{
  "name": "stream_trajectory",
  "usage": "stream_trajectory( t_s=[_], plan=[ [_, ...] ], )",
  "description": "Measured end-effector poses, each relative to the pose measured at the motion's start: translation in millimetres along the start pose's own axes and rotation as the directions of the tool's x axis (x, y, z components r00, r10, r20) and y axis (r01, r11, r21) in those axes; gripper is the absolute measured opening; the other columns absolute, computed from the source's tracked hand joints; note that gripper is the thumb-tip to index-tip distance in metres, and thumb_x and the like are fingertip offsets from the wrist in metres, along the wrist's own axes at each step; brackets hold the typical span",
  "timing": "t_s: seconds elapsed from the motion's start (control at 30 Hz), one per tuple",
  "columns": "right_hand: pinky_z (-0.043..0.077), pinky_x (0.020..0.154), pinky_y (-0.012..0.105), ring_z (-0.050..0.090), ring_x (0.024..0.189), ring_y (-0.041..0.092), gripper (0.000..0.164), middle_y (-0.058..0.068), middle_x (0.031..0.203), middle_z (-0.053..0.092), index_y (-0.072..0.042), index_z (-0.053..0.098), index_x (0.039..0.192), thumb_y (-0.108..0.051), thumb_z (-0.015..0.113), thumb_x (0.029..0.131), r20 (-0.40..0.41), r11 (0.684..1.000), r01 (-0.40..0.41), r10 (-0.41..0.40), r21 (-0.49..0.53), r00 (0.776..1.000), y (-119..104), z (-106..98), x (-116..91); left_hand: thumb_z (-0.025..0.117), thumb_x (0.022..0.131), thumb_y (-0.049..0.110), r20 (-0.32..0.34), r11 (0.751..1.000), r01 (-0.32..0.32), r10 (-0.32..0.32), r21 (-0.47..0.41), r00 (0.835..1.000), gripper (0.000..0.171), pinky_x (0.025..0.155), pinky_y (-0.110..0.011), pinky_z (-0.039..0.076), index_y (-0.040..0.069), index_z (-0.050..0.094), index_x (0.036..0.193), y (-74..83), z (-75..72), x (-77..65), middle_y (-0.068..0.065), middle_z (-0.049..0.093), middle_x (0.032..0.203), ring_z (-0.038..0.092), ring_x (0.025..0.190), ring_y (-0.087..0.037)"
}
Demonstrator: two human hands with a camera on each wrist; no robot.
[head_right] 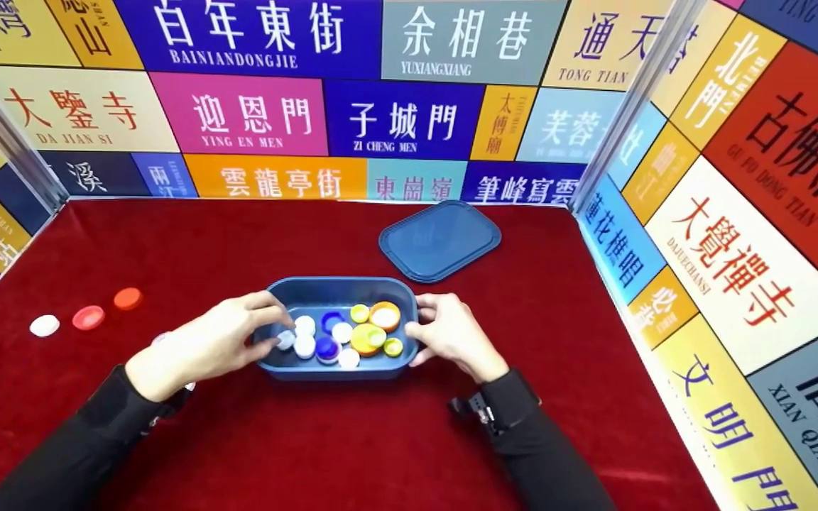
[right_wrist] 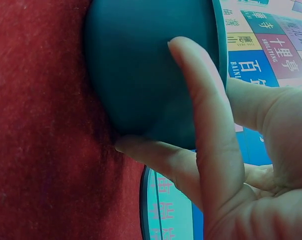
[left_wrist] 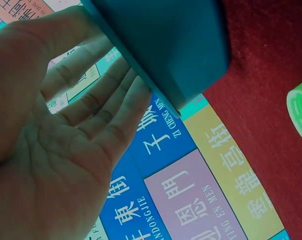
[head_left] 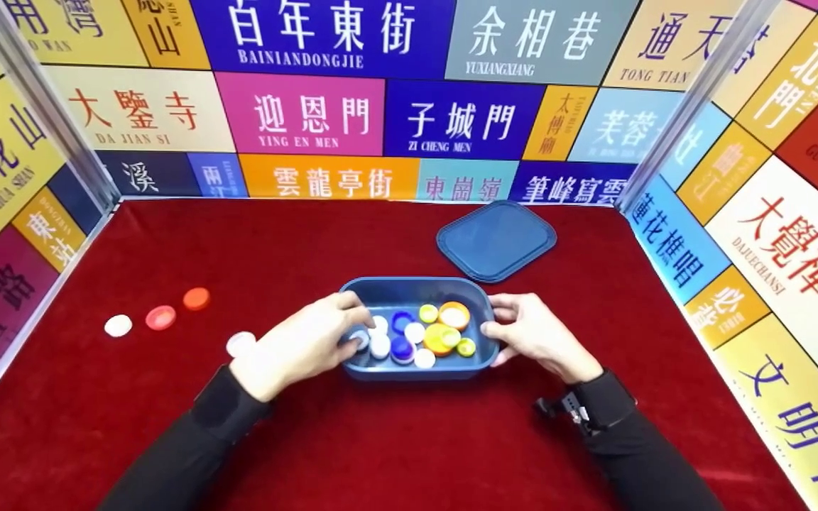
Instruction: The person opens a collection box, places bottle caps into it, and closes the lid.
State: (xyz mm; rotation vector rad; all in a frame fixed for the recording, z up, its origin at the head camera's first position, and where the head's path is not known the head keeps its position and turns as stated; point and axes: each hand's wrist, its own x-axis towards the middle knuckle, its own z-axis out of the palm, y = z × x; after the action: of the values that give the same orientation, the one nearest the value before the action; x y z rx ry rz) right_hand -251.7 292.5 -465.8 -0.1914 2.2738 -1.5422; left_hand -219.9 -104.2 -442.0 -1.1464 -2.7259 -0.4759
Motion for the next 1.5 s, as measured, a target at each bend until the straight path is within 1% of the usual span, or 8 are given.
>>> stream_trajectory(
  t_s=[0.27,0.4,0.6,0.97,1.1,1.2,1.4,1.5],
  plan=[
    [0.073,0.067,0.039,0.089,0.095,0.033,0.057,0.031,0.153,0.074,0.006,0.06,0.162,-0.001,0.075,0.108,-0.008,1.0,0.002,-0.002,0.011,1.0,-0.5,0.6,0.6,0.094,0.101,0.021,-0.015,0.999,0.031,-0.03,0.027,0.999,0.034,0.103,-0.043,0.071,0.013,0.083,0.132,-2.4,-2.7,-0.2,-0.011,0.074,0.123,0.072,0.111,-0.026],
    [0.073,0.067,0.039,0.089,0.095,0.033,0.057,0.031,0.153,0.074,0.006,0.06,0.163,-0.001,0.075,0.108,-0.007,1.0,0.0,0.0,0.011,1.0,0.0,0.7,0.6,0.093,0.101,0.021,-0.022,0.999,0.031,-0.03,0.023,0.999,0.033,0.105,-0.044,0.07,0.014,0.083,0.131,-3.8,-5.1,-0.9,-0.01,0.074,0.125,0.073,0.113,-0.026],
    [0.073,0.068,0.039,0.089,0.096,0.033,0.056,0.031,0.153,0.074,0.005,0.06,0.163,-0.002,0.075,0.109,-0.006,1.0,-0.002,0.002,0.008,1.0,0.0,0.7,0.4,0.091,0.102,0.017,-0.079,1.0,0.022,-0.02,0.02,0.997,0.026,0.105,-0.043,0.07,0.013,0.084,0.126,-11.1,-11.1,-2.5,-0.01,0.075,0.121,0.074,0.112,-0.027],
    [0.073,0.068,0.04,0.089,0.096,0.033,0.056,0.031,0.152,0.074,0.006,0.06,0.162,-0.001,0.075,0.109,-0.007,1.0,0.003,-0.003,0.01,1.0,-0.1,0.5,0.5,0.087,0.106,0.017,-0.106,0.989,0.136,-0.142,-0.058,0.984,0.027,0.111,-0.048,0.069,0.013,0.084,0.132,-32.9,-25.8,-7.8,-0.011,0.077,0.127,0.075,0.114,-0.029],
    [0.074,0.068,0.04,0.089,0.095,0.032,0.056,0.031,0.152,0.074,0.006,0.061,0.162,-0.001,0.074,0.108,-0.008,1.0,0.004,-0.004,0.009,1.0,-0.1,0.2,0.4,0.086,0.106,0.016,-0.096,0.981,0.173,-0.181,-0.083,0.979,0.028,0.111,-0.05,0.068,0.012,0.083,0.133,-41.3,-28.9,-10.0,-0.013,0.076,0.129,0.075,0.115,-0.031],
    [0.074,0.068,0.04,0.089,0.095,0.032,0.056,0.031,0.152,0.074,0.006,0.061,0.162,-0.001,0.074,0.108,-0.009,1.0,0.003,-0.003,0.007,1.0,-0.1,-0.1,0.1,0.085,0.106,0.014,-0.068,0.972,0.214,-0.221,-0.093,0.973,0.029,0.113,-0.052,0.068,0.011,0.082,0.134,-46.5,-30.5,-12.9,-0.014,0.076,0.131,0.075,0.116,-0.032],
    [0.073,0.069,0.039,0.089,0.095,0.033,0.057,0.031,0.15,0.075,0.005,0.06,0.163,-0.002,0.075,0.109,-0.007,1.0,0.0,0.0,-0.001,1.0,-0.4,-0.1,-0.8,0.086,0.105,0.014,0.03,0.955,0.284,-0.282,-0.081,0.959,0.033,0.112,-0.054,0.069,0.009,0.081,0.137,-51.5,-30.2,-20.3,-0.019,0.074,0.133,0.074,0.117,-0.035],
    [0.074,0.069,0.039,0.089,0.094,0.032,0.057,0.031,0.149,0.076,0.005,0.06,0.164,-0.003,0.075,0.109,-0.007,1.0,-0.002,0.002,-0.002,1.0,-1.2,0.5,-1.4,0.087,0.104,0.014,0.081,0.957,0.284,-0.279,-0.064,0.957,0.035,0.108,-0.055,0.069,0.007,0.08,0.137,-51.9,-28.3,-23.3,-0.022,0.074,0.13,0.073,0.113,-0.036]
  ],
)
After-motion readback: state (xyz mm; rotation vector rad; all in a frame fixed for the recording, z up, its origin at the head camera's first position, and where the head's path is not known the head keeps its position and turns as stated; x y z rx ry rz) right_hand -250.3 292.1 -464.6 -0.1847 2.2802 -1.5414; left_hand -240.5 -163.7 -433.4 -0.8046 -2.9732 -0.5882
